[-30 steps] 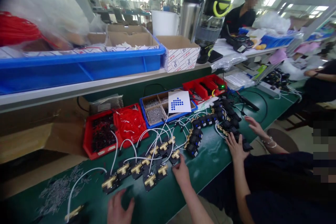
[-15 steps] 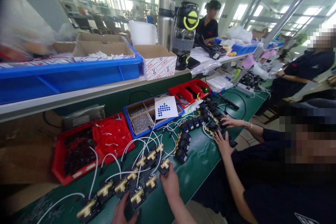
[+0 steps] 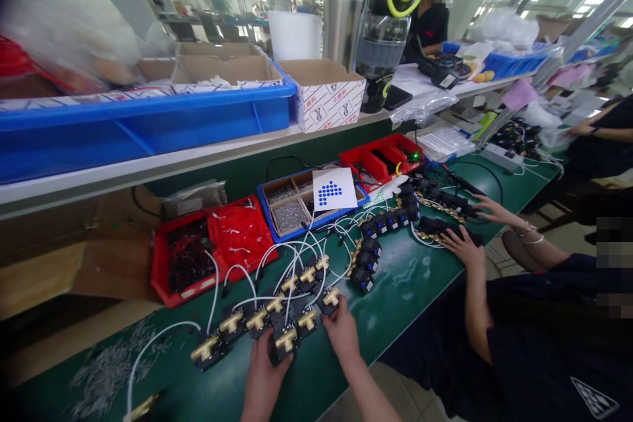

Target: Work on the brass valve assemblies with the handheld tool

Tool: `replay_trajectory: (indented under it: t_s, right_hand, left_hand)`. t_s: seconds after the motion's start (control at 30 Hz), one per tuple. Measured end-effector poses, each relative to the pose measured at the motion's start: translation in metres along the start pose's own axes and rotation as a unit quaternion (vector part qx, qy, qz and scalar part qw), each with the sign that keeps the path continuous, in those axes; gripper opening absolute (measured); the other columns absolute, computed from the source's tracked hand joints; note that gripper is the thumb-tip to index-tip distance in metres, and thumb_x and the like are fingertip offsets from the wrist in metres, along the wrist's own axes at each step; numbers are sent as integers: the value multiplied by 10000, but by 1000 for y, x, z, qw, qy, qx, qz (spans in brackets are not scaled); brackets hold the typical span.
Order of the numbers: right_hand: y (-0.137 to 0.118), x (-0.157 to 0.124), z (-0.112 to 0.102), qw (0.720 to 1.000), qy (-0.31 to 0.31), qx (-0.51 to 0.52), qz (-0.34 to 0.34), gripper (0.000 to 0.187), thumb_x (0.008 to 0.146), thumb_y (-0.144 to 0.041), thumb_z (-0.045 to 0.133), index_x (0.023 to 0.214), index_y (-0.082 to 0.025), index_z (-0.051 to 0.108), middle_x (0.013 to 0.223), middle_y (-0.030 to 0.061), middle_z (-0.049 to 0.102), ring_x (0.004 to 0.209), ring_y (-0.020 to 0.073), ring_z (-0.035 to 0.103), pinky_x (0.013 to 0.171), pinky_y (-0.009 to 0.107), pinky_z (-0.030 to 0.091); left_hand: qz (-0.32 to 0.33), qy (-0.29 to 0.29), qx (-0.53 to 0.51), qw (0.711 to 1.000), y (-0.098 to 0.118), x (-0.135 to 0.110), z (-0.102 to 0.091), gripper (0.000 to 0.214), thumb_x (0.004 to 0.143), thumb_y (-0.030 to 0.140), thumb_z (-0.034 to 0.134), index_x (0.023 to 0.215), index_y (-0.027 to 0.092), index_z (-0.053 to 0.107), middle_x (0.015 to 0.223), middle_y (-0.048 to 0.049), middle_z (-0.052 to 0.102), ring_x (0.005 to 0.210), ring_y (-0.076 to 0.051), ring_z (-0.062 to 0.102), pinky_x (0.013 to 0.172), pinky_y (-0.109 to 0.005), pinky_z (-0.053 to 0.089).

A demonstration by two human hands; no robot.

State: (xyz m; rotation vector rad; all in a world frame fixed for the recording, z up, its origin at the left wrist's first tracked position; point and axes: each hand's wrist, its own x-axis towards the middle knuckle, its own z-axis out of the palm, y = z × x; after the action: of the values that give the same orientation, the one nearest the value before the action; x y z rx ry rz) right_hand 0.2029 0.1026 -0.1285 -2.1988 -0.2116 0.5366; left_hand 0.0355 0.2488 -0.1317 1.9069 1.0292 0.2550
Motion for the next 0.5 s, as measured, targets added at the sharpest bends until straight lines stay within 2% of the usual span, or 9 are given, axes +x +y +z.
replay_trajectory:
  t_s: [0.2,0.33,0.5]
  right_hand:
    - [1,-4,6,1000,5,-4,-9,320,995,-423,642,1159,-152,602,804,-23,600,669,128,596,674,296,543]
    - [1,-6,11,1000,14,-4,-15,318,981,-406,661,1166,-154,601,770,-35,584,660,129,592,661,289,535]
    - [2,-8,15,1000,25,-9,-14,290,964,-379,682,1133,-156,605,756,-40,566,675,134,589,664,287,527]
  left_hand:
    - [-1,-3,0,1000,-7,3,-1,604,741,386,604,1297,164,517,1284,-160,594,1240,-352,607,1071,-493,506]
    - [4,0,-6,1000,-10,5,1,647,736,448,591,1297,137,511,1314,-195,577,1233,-380,614,1084,-524,494]
    - [4,13,-13,1000,-13,6,7,638,728,485,590,1278,169,521,1232,-161,632,1049,-357,704,984,-510,564]
